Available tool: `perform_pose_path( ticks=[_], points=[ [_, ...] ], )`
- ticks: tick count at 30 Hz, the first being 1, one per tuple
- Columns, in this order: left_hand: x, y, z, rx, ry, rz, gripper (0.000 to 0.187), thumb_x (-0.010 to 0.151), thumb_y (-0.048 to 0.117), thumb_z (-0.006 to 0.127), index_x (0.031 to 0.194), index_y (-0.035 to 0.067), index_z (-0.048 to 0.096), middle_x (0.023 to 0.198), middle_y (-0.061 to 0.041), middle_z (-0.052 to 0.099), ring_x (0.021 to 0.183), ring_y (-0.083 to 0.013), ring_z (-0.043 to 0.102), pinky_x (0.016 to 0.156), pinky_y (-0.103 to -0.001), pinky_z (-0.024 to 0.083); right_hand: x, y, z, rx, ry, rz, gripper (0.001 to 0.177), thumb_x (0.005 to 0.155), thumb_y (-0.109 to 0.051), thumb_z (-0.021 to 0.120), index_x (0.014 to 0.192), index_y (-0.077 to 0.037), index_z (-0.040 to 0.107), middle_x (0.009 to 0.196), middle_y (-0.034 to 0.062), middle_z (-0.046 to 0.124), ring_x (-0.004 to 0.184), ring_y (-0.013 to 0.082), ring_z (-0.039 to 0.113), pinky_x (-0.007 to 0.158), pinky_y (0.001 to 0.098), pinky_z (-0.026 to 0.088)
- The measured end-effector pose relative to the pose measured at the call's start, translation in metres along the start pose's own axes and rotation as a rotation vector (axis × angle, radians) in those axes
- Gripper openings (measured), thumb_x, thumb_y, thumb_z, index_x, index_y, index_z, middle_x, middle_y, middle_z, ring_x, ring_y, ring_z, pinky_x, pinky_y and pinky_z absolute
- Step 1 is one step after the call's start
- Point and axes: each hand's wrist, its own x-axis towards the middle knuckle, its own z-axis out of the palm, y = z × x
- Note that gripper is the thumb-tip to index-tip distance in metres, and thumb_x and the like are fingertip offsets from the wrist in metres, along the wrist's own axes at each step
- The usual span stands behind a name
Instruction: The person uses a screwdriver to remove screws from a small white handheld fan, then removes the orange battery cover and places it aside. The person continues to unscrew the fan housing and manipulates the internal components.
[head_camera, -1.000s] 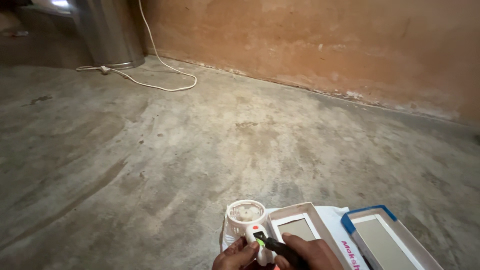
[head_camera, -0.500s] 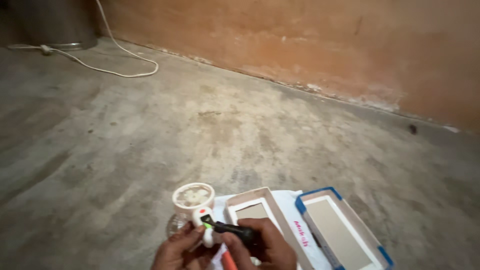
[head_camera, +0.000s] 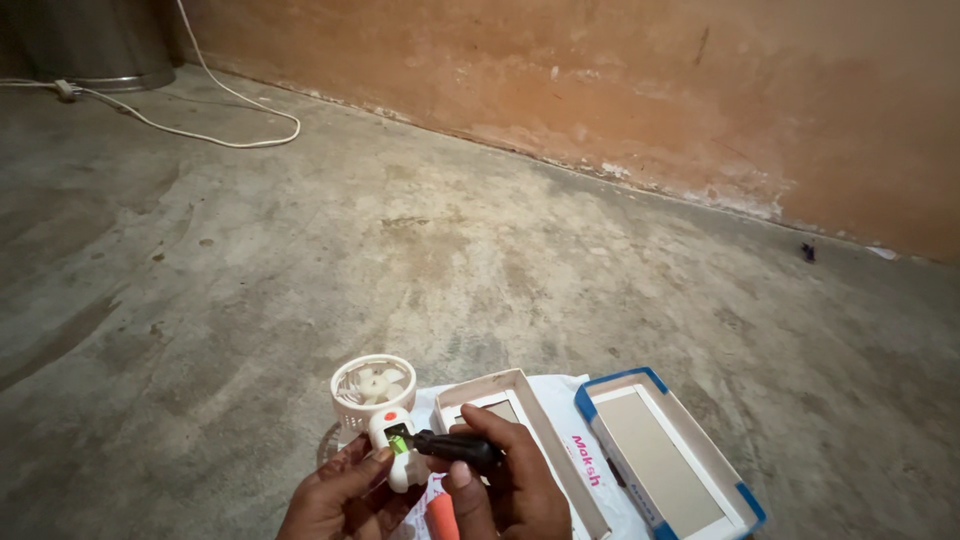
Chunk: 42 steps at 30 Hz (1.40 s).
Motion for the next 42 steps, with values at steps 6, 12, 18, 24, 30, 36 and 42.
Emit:
perform_pose_path(
  ticks=[6,12,18,24,30,36,42],
  points=[
    [0.015,-0.007,-0.012,-0.143,-0.087,0.025,0.048,0.087,0.006,0.057,0.135,0.0,0.057,0.111,-0.018,0.071,0.101,-0.0311,0.072,0.089,-0.051,0.061,0.003,-0.007,0.011,-0.154,0.054,-0.038,0.037,0.087,-0.01,0.074,0.122,0.002,0.067,0.1,0.0126,0.082,0.097,0.0207,0.082,0.086,0.035,0.065],
    [0.037,-0.01,-0.035,-0.154,-0.08,-0.1,0.045,0.088,0.006,0.059,0.133,0.0,0.06,0.114,-0.022,0.074,0.105,-0.037,0.073,0.092,-0.053,0.061,0.04,-0.006,-0.002,-1.056,-0.578,0.517,0.022,0.103,-0.018,0.068,0.122,-0.009,0.073,0.095,0.0196,0.075,0.09,0.0246,0.074,0.087,0.0381,0.057],
    [0.045,0.0,-0.051,-0.304,-0.106,-0.141,0.047,0.088,0.01,0.057,0.134,-0.001,0.06,0.113,-0.023,0.07,0.101,-0.0422,0.072,0.089,-0.052,0.061,0.033,0.067,-0.031,-0.278,-0.02,-0.558,0.053,0.081,-0.002,0.079,0.131,-0.003,0.06,0.1,0.0185,0.078,0.09,0.0244,0.081,0.086,0.0361,0.063],
    [0.035,0.014,-0.044,-0.287,-0.11,-0.144,0.048,0.091,0.015,0.055,0.134,-0.008,0.057,0.112,-0.03,0.073,0.097,-0.0432,0.074,0.086,-0.05,0.062,0.027,0.07,-0.037,-0.295,0.169,-0.323,0.053,0.078,0.003,0.075,0.129,-0.003,0.061,0.102,0.0216,0.079,0.088,0.0264,0.083,0.082,0.0373,0.067],
    [0.032,0.021,-0.049,-0.12,-0.325,-0.135,0.048,0.098,0.013,0.056,0.142,-0.007,0.056,0.114,-0.031,0.071,0.099,-0.0378,0.072,0.089,-0.046,0.061,0.033,0.092,-0.053,-0.232,0.063,-0.154,0.06,0.071,0.007,0.079,0.129,-0.002,0.064,0.103,0.0248,0.08,0.087,0.0311,0.083,0.08,0.0386,0.067],
    [0.035,0.022,-0.049,-0.231,-0.201,-0.227,0.052,0.093,0.009,0.053,0.144,0.0,0.052,0.118,-0.029,0.07,0.102,-0.0387,0.075,0.09,-0.047,0.062,0.049,0.162,-0.099,-0.443,-0.094,-0.25,0.063,0.071,-0.005,0.085,0.131,-0.007,0.066,0.106,0.0195,0.077,0.093,0.0267,0.081,0.088,0.0336,0.065],
    [0.053,0.022,-0.06,-0.283,-0.218,-0.317,0.056,0.093,0.003,0.055,0.148,0.001,0.047,0.123,-0.032,0.068,0.109,-0.0429,0.072,0.095,-0.051,0.062,0.105,0.191,-0.125,0.204,0.04,0.985,0.054,0.097,-0.034,0.058,0.131,0.008,0.067,0.12,0.0278,0.077,0.112,0.0363,0.07,0.096,0.0446,0.056]
  ],
)
